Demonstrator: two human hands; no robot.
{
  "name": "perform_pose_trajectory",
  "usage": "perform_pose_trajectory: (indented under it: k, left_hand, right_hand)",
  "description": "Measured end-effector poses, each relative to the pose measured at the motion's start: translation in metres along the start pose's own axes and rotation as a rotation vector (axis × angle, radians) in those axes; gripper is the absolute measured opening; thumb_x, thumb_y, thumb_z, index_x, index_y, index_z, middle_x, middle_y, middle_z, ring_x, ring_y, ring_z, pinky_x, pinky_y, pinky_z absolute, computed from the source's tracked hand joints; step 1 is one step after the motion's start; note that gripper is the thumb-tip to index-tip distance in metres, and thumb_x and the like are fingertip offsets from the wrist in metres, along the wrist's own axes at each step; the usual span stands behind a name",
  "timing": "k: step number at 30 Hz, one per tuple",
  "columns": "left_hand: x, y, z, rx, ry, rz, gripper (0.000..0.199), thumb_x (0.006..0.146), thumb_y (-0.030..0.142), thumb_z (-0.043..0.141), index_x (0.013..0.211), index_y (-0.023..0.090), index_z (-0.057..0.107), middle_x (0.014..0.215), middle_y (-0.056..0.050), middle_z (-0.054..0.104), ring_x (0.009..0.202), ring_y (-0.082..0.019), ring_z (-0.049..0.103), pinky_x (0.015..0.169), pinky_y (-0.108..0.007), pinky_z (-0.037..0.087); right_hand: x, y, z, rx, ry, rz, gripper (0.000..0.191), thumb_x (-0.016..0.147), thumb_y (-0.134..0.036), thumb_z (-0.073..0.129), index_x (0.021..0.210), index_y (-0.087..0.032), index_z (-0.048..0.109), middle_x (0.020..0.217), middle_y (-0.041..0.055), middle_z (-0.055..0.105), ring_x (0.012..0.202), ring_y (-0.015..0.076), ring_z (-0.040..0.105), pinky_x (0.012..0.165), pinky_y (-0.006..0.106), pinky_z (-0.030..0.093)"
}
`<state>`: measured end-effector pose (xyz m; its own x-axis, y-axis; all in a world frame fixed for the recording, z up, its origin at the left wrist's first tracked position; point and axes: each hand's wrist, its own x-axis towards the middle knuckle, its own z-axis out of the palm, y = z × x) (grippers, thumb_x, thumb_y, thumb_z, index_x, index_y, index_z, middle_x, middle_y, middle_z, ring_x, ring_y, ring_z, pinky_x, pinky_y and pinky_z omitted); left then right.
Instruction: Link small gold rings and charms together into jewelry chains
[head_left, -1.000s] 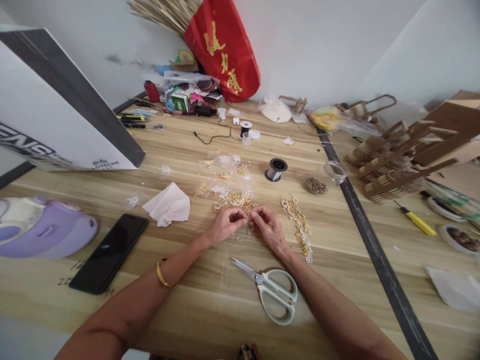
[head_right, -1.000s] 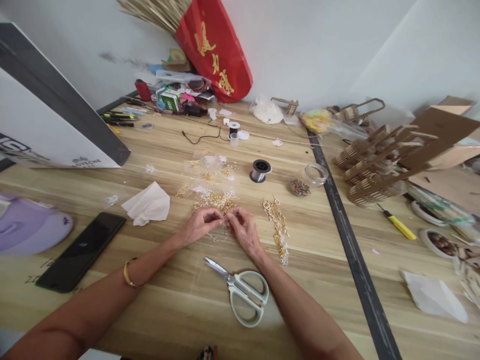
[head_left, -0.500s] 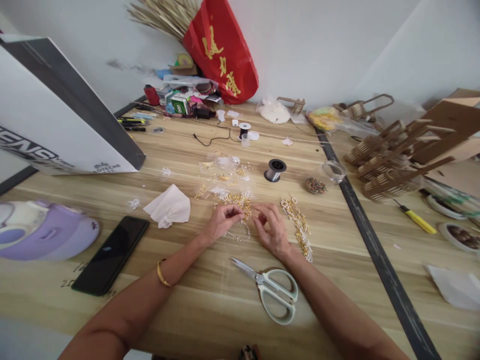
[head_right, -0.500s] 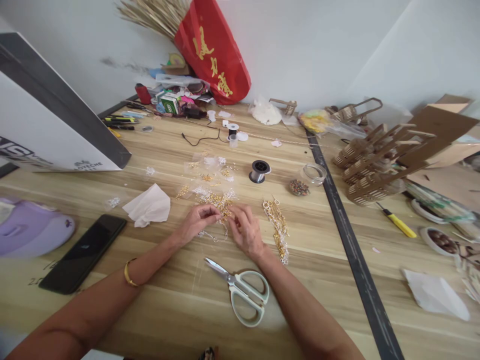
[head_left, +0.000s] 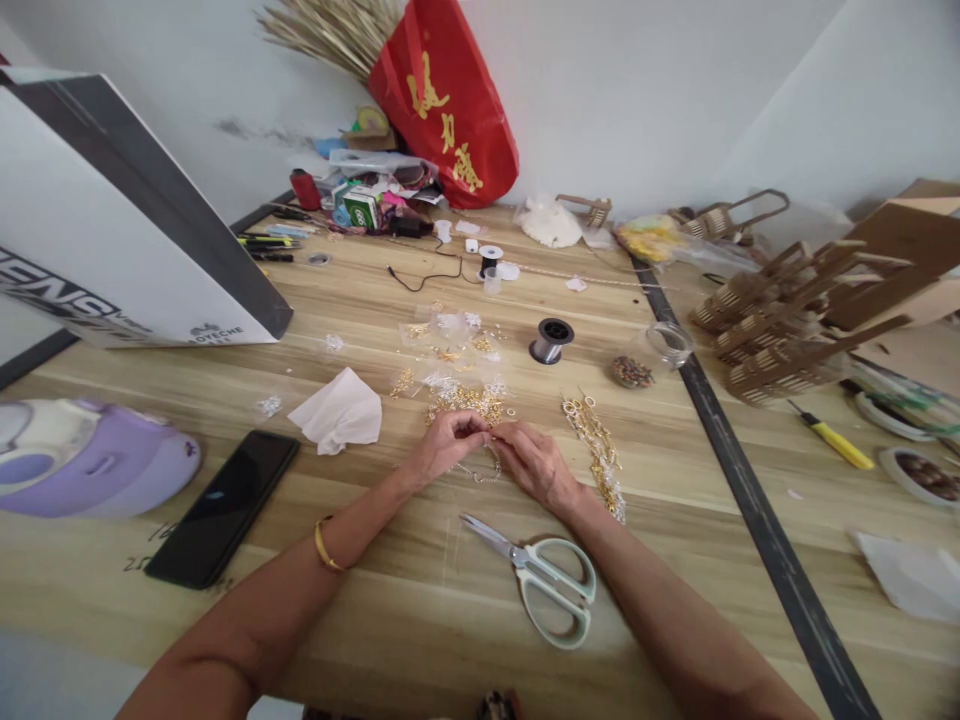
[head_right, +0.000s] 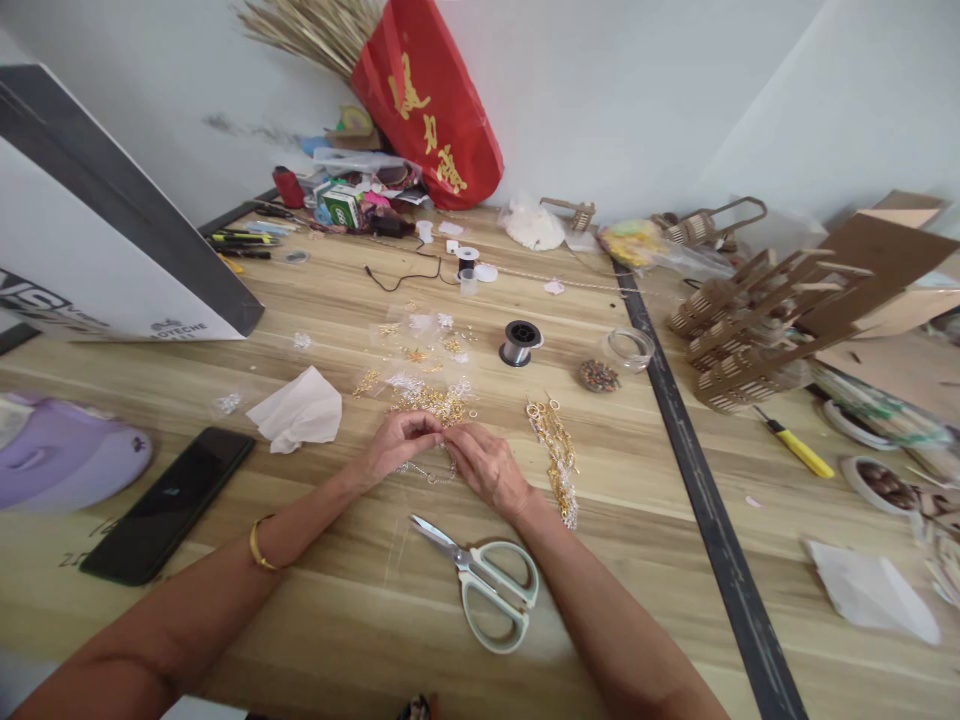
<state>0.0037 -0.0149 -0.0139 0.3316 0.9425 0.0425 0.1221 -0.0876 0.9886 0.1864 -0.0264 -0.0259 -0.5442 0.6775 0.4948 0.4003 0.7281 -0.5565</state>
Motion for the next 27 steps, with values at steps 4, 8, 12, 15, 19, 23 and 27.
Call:
perform_pose_trajectory:
  k: [4,8,12,15,19,23,27]
  left_hand:
    - [0.000,0.000,0.000,0.005,-0.002,0.011,0.013,0.072,0.025,0.063,0.071,0.012,0.062,0.067,-0.002,0.061,0.065,-0.012,0.054,0.063,-0.023,0.043]
    - [-0.001,0.002,0.000,0.026,-0.016,0.013,0.010,0.073,0.022,0.061,0.071,0.012,0.062,0.067,-0.002,0.061,0.064,-0.012,0.054,0.061,-0.023,0.043]
    - [-0.001,0.003,0.000,0.037,-0.016,0.019,0.007,0.073,0.018,0.061,0.070,0.012,0.062,0.065,-0.001,0.060,0.063,-0.011,0.054,0.060,-0.022,0.042]
    - [-0.001,0.001,0.001,0.054,-0.019,0.026,0.007,0.073,0.018,0.061,0.071,0.011,0.063,0.066,-0.001,0.061,0.063,-0.011,0.054,0.060,-0.022,0.042]
    - [-0.002,0.003,0.003,0.117,-0.015,0.018,0.009,0.073,0.020,0.062,0.075,0.012,0.065,0.070,-0.002,0.063,0.063,-0.011,0.055,0.060,-0.021,0.043]
    - [-0.004,0.007,0.005,0.173,-0.001,0.022,0.010,0.074,0.020,0.062,0.077,0.011,0.066,0.072,-0.003,0.065,0.064,-0.011,0.055,0.061,-0.021,0.043]
    - [-0.005,0.009,0.004,0.167,-0.022,0.017,0.011,0.074,0.020,0.061,0.078,0.011,0.066,0.073,-0.003,0.065,0.064,-0.011,0.055,0.062,-0.021,0.043]
  right_hand:
    - [0.001,-0.003,-0.001,0.005,-0.003,-0.001,0.022,0.092,-0.021,0.041,0.109,-0.021,0.055,0.098,0.0099,0.064,0.090,0.0191,0.060,0.078,0.033,0.051]
    - [0.000,-0.002,-0.002,-0.005,0.002,-0.006,0.021,0.092,-0.019,0.041,0.108,-0.020,0.056,0.096,0.0098,0.063,0.087,0.0180,0.060,0.076,0.032,0.050]
    - [0.000,-0.002,-0.002,0.007,-0.003,-0.006,0.020,0.092,-0.017,0.040,0.105,-0.021,0.055,0.093,0.0089,0.063,0.084,0.0173,0.059,0.075,0.031,0.049]
    - [0.001,-0.003,-0.001,0.037,0.005,0.015,0.016,0.092,-0.017,0.042,0.100,-0.020,0.055,0.088,0.0079,0.062,0.079,0.0165,0.058,0.072,0.030,0.048]
    - [0.002,-0.006,0.000,0.063,0.085,0.126,0.011,0.090,-0.021,0.045,0.092,-0.020,0.056,0.080,0.0050,0.063,0.072,0.0155,0.058,0.067,0.027,0.046]
    - [0.004,-0.009,0.001,0.133,0.134,0.242,0.012,0.090,-0.024,0.045,0.085,-0.019,0.054,0.072,0.0019,0.060,0.063,0.0129,0.055,0.059,0.024,0.043]
    - [0.005,-0.011,0.000,0.235,0.143,0.337,0.014,0.089,-0.027,0.045,0.081,-0.018,0.052,0.060,-0.0026,0.051,0.052,0.0099,0.046,0.050,0.021,0.037]
